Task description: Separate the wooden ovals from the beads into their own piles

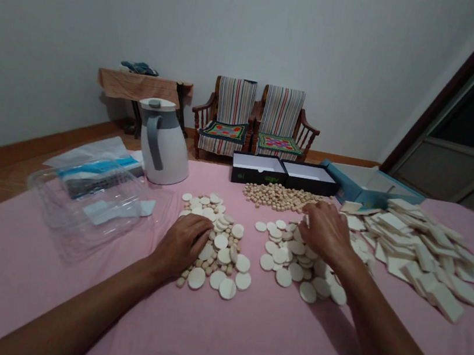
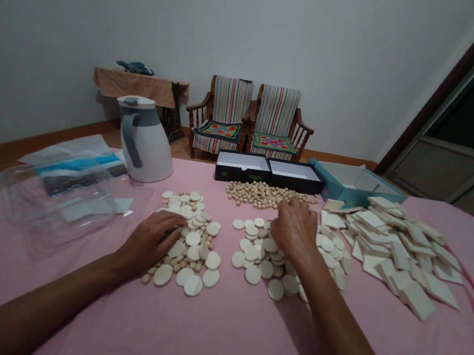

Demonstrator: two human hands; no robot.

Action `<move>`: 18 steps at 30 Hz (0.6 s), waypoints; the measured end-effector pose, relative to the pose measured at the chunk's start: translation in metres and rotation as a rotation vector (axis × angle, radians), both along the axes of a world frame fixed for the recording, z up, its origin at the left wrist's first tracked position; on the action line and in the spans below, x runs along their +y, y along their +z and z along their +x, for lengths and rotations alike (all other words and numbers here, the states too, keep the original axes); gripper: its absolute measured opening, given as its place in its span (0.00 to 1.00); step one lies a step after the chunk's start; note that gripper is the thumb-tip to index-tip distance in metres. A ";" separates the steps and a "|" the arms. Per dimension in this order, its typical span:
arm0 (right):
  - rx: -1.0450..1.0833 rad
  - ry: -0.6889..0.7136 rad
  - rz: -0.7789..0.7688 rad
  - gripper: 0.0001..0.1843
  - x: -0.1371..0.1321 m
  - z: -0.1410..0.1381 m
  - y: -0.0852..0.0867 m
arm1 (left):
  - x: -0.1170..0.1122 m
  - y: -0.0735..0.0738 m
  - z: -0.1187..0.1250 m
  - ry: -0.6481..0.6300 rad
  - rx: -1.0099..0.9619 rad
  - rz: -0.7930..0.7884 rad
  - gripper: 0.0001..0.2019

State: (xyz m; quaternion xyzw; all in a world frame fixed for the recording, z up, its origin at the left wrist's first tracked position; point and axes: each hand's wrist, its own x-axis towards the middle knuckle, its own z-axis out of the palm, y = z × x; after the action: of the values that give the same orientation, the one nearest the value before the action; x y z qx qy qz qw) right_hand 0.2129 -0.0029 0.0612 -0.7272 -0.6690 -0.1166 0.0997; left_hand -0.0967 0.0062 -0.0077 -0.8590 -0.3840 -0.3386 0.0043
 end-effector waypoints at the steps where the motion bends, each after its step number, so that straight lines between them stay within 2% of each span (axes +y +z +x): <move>1: 0.022 0.039 0.017 0.13 -0.002 -0.003 0.000 | 0.000 0.000 0.000 -0.002 -0.002 0.003 0.09; 3: 0.137 0.221 0.002 0.13 -0.007 -0.015 -0.004 | 0.000 -0.001 -0.001 -0.006 -0.007 0.010 0.09; 5: 0.285 0.451 -0.096 0.12 -0.014 -0.032 -0.010 | 0.000 -0.001 -0.001 -0.003 -0.010 0.010 0.09; 7: 0.365 0.591 -0.215 0.11 -0.023 -0.051 -0.016 | 0.000 -0.001 -0.001 0.003 -0.004 0.004 0.09; 10: 0.329 0.608 -0.311 0.10 -0.035 -0.073 -0.026 | 0.000 -0.001 -0.001 0.006 -0.001 -0.001 0.09; 13: 0.279 0.573 -0.333 0.11 -0.039 -0.086 -0.034 | -0.001 -0.001 -0.001 0.006 -0.008 0.001 0.09; 16: 0.278 0.560 -0.311 0.10 -0.038 -0.088 -0.038 | -0.001 -0.002 -0.002 0.007 -0.012 -0.007 0.09; 18: 0.266 0.540 -0.287 0.09 -0.035 -0.082 -0.033 | -0.001 -0.002 -0.002 0.007 -0.009 -0.009 0.09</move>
State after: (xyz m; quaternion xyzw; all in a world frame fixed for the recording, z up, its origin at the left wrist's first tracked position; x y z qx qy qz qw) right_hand 0.1314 -0.0375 0.0280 -0.5390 -0.8284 0.1053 0.1101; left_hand -0.0985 0.0056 -0.0092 -0.8561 -0.3885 -0.3407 0.0000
